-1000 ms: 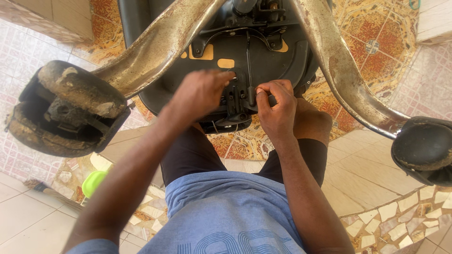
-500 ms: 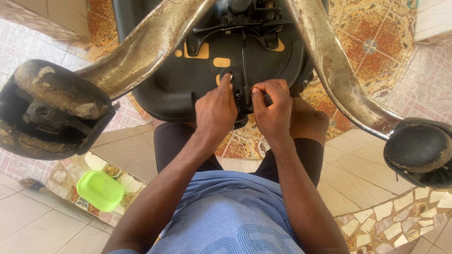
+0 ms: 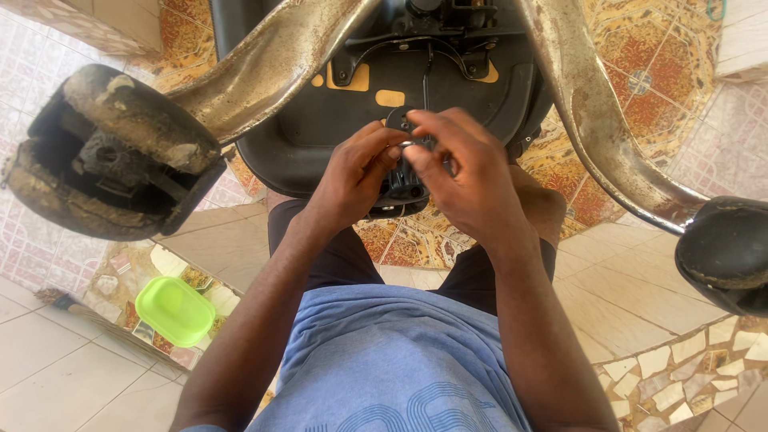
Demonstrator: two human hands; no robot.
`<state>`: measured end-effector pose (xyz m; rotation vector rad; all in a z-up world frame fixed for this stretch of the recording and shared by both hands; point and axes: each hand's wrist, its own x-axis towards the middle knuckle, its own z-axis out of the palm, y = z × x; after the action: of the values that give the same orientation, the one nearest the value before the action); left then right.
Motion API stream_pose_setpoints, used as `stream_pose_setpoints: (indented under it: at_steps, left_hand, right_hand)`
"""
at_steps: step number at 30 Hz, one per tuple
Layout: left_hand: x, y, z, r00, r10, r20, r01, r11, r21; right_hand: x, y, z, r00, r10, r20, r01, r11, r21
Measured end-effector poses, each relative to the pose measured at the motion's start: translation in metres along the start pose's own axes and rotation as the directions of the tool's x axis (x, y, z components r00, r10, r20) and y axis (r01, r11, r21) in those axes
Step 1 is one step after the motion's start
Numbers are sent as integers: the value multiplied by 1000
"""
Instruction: The person uses a hex key to loosen and remove multiple screws from the underside of an office chair base. They detach the central mounting plate and set it aside, leaving the chair base disassembled.
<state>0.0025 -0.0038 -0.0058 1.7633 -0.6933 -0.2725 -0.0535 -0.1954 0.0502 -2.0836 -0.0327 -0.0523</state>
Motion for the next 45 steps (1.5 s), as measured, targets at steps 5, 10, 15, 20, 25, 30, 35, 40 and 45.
stream_pose_setpoints:
  at_steps: [5, 10, 15, 20, 25, 30, 35, 40, 45]
  left_hand:
    - [8, -7, 9, 981, -196, -2, 195, 977, -90]
    - [12, -18, 10, 985, -57, -165, 92, 973, 212]
    - [11, -31, 11, 990, -6, -139, 92, 779, 620]
    - [8, -40, 30, 967, -121, -226, 235, 775, 587]
    - [10, -39, 38, 955, -116, -272, 267, 734, 625]
    - [13, -29, 39, 957, -125, -262, 274, 691, 669]
    - [8, -25, 39, 955, -120, -270, 267, 741, 616]
    - [4, -28, 35, 957, -104, -270, 251, 763, 596]
    - [4, -33, 32, 958, -88, -274, 239, 773, 588]
  right_hand:
    - [22, -1, 2, 995, -92, 36, 94, 994, -60]
    - [38, 19, -6, 997, -7, 79, 17, 993, -118]
    - [48, 34, -9, 996, 87, 6, -85, 983, -165]
    - [48, 47, -2, 998, -54, -28, 50, 990, -133]
    - [49, 52, 1, 993, -116, -18, 113, 985, -129]
    - [47, 42, -1, 987, -157, -9, 153, 972, -179]
    - [43, 37, 3, 985, -171, -20, 163, 964, -210]
    - [41, 35, 7, 979, -205, -23, 195, 957, -216]
    - [42, 35, 12, 983, -184, 3, 180, 959, -219]
